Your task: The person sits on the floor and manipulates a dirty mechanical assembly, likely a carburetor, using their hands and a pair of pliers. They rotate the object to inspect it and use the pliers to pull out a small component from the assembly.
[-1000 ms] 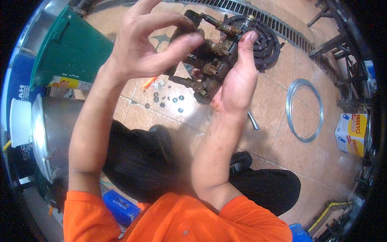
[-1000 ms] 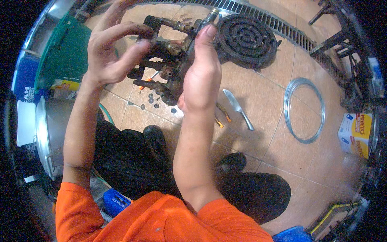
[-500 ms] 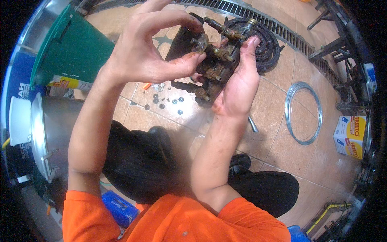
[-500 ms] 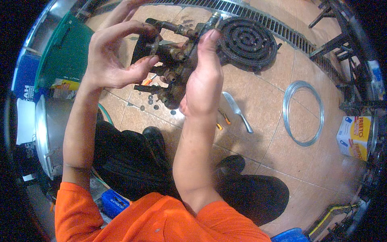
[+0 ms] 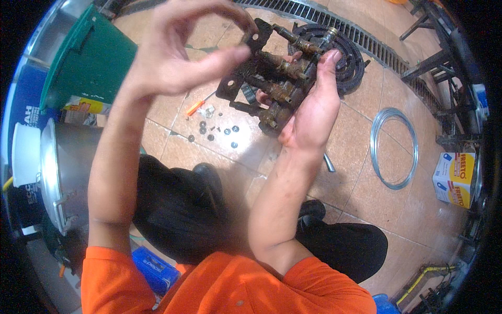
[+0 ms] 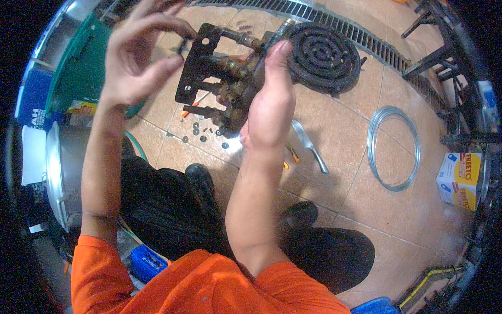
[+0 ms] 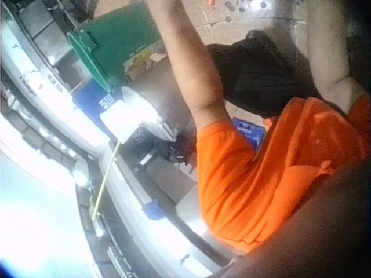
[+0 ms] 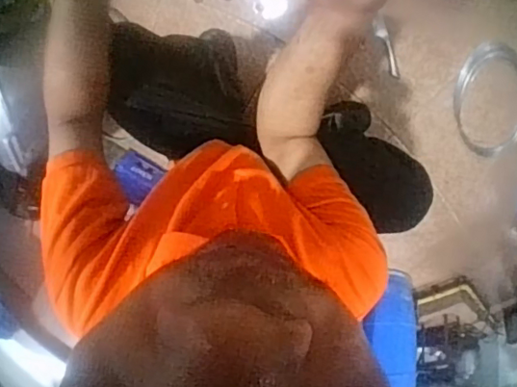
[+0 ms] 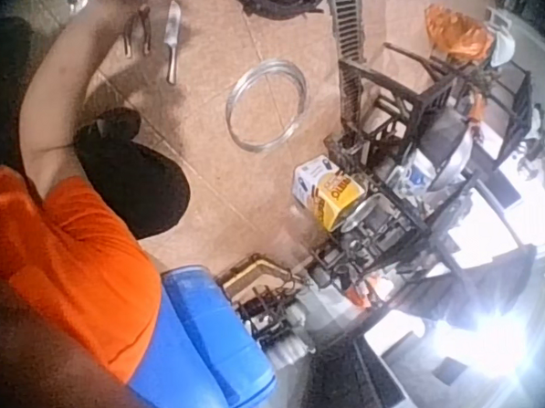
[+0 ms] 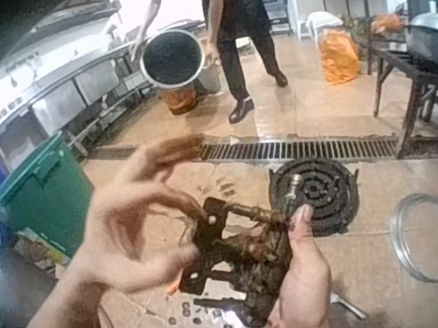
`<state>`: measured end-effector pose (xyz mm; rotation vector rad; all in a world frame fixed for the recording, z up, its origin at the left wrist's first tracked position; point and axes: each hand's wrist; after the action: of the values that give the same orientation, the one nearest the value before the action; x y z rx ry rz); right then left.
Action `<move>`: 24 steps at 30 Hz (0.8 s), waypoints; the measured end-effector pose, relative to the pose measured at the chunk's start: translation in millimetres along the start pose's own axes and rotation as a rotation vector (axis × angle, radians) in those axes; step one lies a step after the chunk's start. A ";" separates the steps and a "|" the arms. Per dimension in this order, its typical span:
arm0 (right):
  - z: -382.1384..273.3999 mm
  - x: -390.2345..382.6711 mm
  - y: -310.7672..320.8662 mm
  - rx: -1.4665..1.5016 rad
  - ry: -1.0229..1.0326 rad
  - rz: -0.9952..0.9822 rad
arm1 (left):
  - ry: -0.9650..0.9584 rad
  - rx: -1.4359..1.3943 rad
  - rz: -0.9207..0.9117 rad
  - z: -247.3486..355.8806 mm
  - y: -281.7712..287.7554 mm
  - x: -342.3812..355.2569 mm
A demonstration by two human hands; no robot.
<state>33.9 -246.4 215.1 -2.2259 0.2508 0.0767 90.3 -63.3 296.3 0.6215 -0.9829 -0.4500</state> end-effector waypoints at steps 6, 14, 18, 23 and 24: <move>0.0 5.8 16.5 0.124 -0.194 -0.047 | 0.540 -0.026 0.023 -37.9 48.6 -38.6; 14.8 18.2 45.7 0.418 -0.519 -0.149 | 0.618 0.141 -0.190 -73.8 -8.9 -129.6; 35.9 18.7 58.4 0.250 -0.537 -0.089 | 0.899 0.255 -0.294 -105.5 -34.1 -233.9; 54.6 21.4 80.6 0.016 -0.449 -0.036 | 0.997 0.245 -0.292 -117.9 -92.3 -334.5; 60.6 22.8 84.6 0.054 -0.454 -0.087 | 0.938 0.272 -0.285 -117.8 -99.9 -345.7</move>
<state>40.6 -253.2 109.0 -2.0966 -0.0922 0.5131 16.8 106.4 -34.1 1.0897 -0.0528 -0.2196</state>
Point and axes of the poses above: each hand's wrist, its own x-axis towards the middle knuckle, its own y-axis out of the back of the hand, z = x × y, and after that the axes turned 4 degrees about z, right-handed
